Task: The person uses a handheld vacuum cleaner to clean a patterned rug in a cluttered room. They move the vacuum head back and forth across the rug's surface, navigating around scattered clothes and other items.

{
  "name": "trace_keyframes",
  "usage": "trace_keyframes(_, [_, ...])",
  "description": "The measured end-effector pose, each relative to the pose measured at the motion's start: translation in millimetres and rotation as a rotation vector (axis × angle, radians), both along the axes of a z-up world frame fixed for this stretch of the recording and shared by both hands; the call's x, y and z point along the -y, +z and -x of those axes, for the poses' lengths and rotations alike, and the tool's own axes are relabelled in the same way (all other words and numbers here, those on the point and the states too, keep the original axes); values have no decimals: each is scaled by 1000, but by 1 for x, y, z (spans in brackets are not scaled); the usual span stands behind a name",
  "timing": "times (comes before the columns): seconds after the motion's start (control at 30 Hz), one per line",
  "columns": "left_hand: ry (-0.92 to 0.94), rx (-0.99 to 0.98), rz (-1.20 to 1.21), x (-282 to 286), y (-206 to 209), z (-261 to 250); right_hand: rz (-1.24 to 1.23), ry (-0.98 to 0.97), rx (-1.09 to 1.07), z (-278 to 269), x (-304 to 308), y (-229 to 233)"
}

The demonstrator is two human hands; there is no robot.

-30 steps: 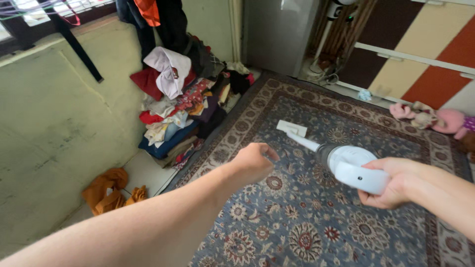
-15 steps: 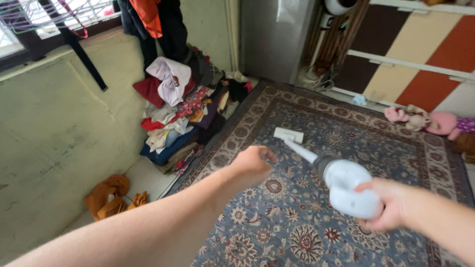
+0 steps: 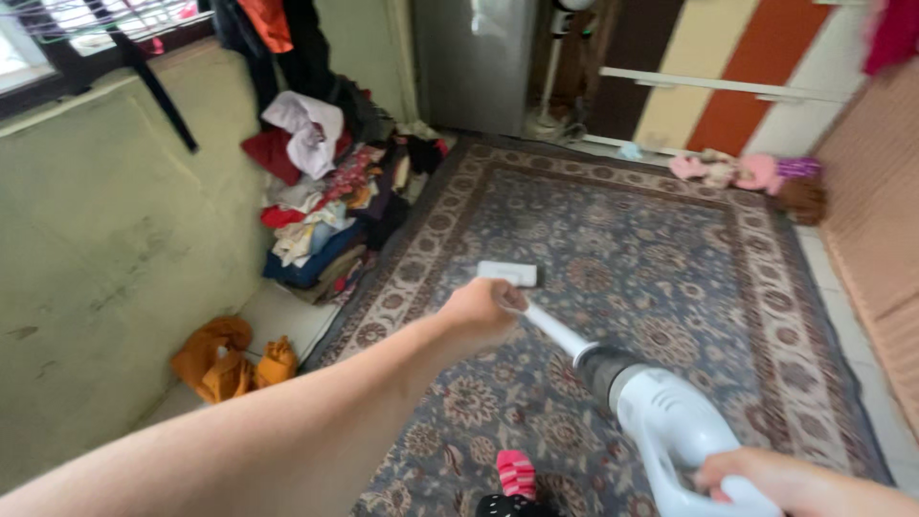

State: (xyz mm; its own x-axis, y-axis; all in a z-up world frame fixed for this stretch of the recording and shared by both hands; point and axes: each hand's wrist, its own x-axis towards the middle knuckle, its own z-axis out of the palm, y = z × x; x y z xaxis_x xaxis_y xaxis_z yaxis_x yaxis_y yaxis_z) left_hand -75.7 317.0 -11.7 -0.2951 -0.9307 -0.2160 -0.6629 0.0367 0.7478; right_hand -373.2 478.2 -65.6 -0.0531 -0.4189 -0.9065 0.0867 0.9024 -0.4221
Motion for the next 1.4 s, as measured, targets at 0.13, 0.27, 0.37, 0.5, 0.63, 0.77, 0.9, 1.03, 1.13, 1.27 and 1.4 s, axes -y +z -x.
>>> trace_keyframes(0.13, [-81, 41, -38, -42, 8, 14, -58, -108, -88, 32, -68, 1])
trace_keyframes(0.27, [-134, 12, -36, -64, 26, 35, -99, -179, -148, 63, -115, 16])
trace_keyframes(0.37, [-182, 7, -3, -72, 32, 46, -128, -202, -184, 78, -127, 26])
trace_keyframes(0.5, [-151, -1, -30, -76, 38, 41, -162, -201, -222, 88, -115, 34])
trace_keyframes(0.63, [-51, 12, -96, -67, 36, 30, -196, -162, -265, 88, -71, 31])
trace_keyframes(0.77, [-6, -8, -70, -46, 25, 21, -206, -76, -280, 79, -6, 25])
trace_keyframes(0.9, [128, -25, -117, -27, 22, 16, -177, 26, -295, 62, 83, 29])
trace_keyframes(1.03, [221, -41, -92, -6, 21, 20, -211, 163, -261, 43, 171, 30])
trace_keyframes(1.13, [274, -66, -87, 1, 18, 25, -140, 228, -363, 29, 223, 24])
trace_keyframes(1.27, [350, -47, -149, 4, 12, 32, -98, 278, -325, 15, 270, 18])
trace_keyframes(1.4, [380, -19, -104, 1, 5, 31, -73, 217, -291, -2, 282, 14])
